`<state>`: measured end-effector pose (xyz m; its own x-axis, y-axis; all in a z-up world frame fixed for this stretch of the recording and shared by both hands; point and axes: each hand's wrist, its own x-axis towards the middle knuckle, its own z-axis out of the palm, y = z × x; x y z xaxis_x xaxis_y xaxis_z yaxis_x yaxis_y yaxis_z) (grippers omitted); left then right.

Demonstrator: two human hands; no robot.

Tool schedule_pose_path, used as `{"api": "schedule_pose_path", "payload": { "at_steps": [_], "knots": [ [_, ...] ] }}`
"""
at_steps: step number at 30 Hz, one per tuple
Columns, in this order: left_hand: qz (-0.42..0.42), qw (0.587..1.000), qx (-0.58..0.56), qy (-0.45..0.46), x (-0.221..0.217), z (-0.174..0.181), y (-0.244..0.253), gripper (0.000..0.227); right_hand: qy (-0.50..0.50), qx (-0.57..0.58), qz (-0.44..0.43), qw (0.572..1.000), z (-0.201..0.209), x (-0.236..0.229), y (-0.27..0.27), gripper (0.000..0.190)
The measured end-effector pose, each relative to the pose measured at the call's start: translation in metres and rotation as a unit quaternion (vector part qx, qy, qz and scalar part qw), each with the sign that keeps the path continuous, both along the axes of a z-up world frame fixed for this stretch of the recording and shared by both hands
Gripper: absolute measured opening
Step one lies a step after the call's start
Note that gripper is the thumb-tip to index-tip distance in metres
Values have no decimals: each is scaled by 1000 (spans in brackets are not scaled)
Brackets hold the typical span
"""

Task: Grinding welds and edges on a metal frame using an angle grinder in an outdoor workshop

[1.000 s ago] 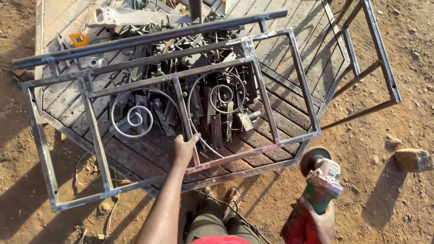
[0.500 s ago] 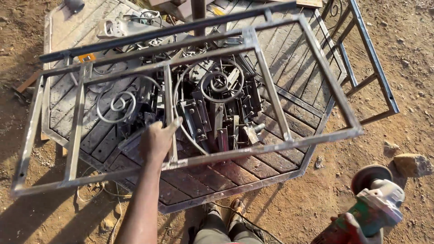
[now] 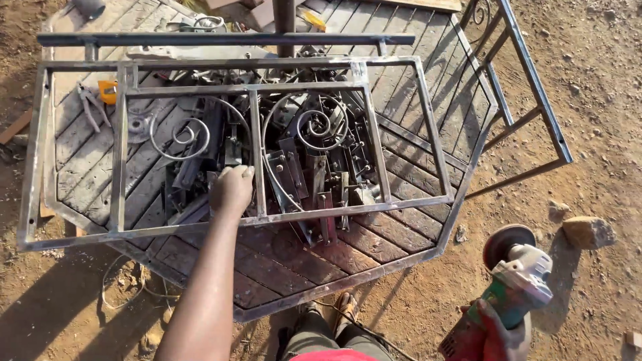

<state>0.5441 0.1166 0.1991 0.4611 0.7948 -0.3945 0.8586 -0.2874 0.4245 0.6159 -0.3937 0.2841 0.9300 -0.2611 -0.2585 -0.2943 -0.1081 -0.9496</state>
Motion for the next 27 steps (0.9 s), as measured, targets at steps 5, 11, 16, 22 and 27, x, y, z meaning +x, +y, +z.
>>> {"api": "schedule_pose_path", "payload": {
  "at_steps": [5,11,16,22,27],
  "knots": [
    [-40,999,-11,-29,-24,-11,-13,58,32,-62,75,995,-16,15,2,52],
    [-48,995,87,14,-43,-27,-56,105,115,-262,188,940,-10,29,53,55],
    [-29,997,62,25,-37,-29,-54,100,181,-251,326,893,2,32,98,56],
    [9,987,160,-1,-32,-51,-69,82,138,-366,442,807,6,57,105,69],
    [27,983,183,16,-18,-42,-74,88,206,-342,385,832,-9,103,67,66]
  ]
}}
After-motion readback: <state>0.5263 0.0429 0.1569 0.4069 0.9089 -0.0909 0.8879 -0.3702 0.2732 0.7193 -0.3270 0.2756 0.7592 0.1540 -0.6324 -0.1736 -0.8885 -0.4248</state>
